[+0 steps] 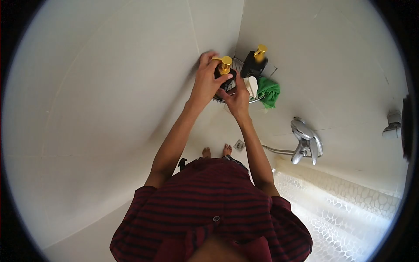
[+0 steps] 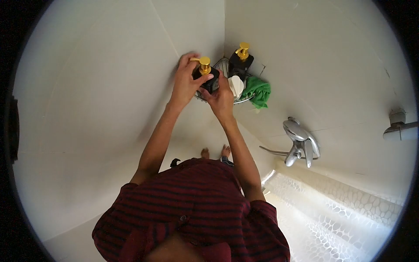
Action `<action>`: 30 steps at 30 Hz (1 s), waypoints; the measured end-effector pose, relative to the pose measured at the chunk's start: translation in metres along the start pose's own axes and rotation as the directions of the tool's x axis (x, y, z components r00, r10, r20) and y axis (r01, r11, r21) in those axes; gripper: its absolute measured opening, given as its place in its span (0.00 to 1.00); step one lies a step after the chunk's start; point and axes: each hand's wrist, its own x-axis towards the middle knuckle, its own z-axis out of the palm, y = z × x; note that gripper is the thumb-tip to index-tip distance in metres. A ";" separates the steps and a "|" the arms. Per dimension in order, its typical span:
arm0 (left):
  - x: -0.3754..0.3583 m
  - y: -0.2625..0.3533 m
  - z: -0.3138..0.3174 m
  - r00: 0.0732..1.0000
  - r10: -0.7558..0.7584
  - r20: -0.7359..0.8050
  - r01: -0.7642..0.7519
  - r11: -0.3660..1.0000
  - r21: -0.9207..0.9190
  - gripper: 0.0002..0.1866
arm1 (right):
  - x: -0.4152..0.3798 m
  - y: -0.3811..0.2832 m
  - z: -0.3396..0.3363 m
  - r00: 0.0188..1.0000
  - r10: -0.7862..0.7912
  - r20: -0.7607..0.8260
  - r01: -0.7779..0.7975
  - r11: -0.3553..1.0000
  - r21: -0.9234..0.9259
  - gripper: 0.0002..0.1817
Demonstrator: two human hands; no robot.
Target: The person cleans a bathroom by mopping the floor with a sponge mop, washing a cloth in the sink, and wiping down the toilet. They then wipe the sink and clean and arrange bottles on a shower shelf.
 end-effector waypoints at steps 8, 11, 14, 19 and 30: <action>-0.005 -0.004 0.008 0.966 -0.257 0.018 0.257 0.959 -0.122 0.24 | -0.001 -0.003 0.004 1.000 0.025 0.001 -0.025 0.999 0.035 0.40; -0.009 0.007 0.024 0.951 -0.262 -0.163 0.249 0.964 -0.099 0.24 | -0.007 0.002 0.004 0.999 0.028 -0.016 -0.028 1.000 -0.003 0.40; -0.004 0.005 0.033 0.975 -0.125 -0.184 0.126 0.992 -0.007 0.22 | -0.007 0.020 0.001 0.999 -0.036 -0.002 0.035 0.996 -0.077 0.39; 0.000 -0.019 0.003 0.864 -0.193 0.466 0.416 0.794 -0.444 0.24 | 0.002 -0.002 -0.014 0.999 0.043 0.025 -0.044 0.998 0.045 0.38; 0.023 0.000 -0.005 0.912 -0.303 0.277 0.394 0.835 -0.384 0.20 | -0.038 -0.003 -0.013 0.985 -0.158 -0.067 0.156 0.987 -0.031 0.37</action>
